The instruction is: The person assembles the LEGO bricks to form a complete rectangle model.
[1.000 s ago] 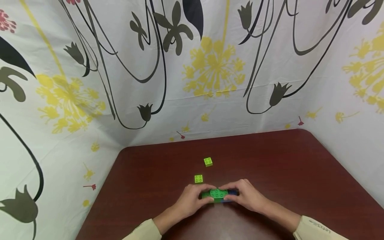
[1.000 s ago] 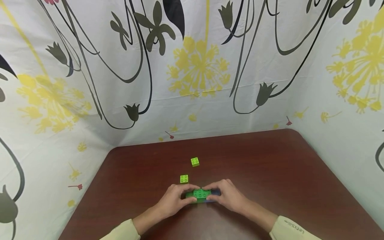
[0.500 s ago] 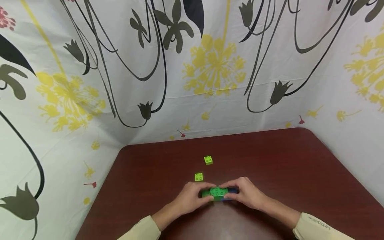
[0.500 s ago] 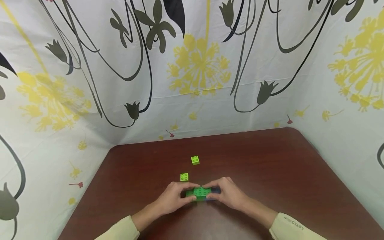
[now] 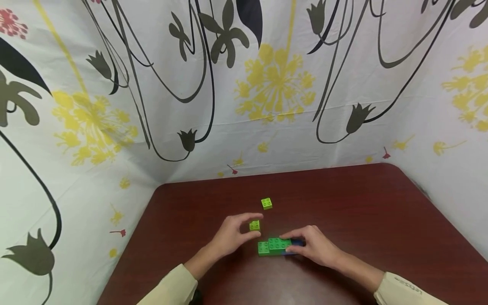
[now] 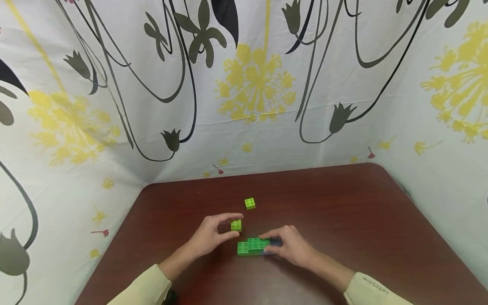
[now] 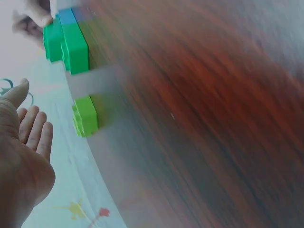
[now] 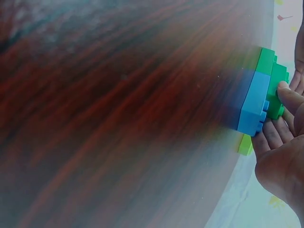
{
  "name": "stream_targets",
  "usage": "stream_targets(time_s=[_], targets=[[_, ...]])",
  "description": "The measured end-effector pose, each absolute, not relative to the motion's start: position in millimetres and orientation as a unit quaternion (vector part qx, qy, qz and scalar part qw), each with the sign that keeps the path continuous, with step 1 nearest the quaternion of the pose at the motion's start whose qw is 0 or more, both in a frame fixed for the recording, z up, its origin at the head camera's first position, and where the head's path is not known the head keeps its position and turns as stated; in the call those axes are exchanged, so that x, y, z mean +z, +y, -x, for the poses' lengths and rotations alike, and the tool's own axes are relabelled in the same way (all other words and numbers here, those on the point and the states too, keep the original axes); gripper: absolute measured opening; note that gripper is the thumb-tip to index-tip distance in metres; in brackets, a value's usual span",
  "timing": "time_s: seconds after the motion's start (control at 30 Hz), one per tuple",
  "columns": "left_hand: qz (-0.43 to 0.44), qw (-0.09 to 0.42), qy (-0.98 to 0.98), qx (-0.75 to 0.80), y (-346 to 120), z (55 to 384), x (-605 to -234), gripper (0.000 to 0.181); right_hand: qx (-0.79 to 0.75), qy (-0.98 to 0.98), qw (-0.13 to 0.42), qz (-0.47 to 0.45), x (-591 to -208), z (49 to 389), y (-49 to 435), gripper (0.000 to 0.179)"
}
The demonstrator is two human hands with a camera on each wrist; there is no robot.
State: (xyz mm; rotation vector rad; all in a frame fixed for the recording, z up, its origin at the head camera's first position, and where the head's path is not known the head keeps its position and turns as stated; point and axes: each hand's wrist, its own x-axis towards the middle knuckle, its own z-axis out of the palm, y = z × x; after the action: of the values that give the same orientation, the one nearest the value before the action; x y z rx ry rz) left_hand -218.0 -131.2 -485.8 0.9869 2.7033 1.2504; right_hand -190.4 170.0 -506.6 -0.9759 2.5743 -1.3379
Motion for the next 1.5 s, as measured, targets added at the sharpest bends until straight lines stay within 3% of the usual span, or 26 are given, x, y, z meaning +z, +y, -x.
stream_targets(time_s=[0.33,0.7,1.5], targets=[[-0.252,0.024,0.857,0.449,-143,231,-502,0.059,-0.432,0.843,0.036,0.317,-507,190,171,0.031],[-0.22,0.057,0.866,0.446,-143,239,-515,0.055,-0.431,0.846,0.041,0.311,-507,189,172,0.031],[-0.245,0.028,0.892,0.38,-141,239,-522,0.041,-0.433,0.844,0.049,0.311,-505,190,171,0.031]])
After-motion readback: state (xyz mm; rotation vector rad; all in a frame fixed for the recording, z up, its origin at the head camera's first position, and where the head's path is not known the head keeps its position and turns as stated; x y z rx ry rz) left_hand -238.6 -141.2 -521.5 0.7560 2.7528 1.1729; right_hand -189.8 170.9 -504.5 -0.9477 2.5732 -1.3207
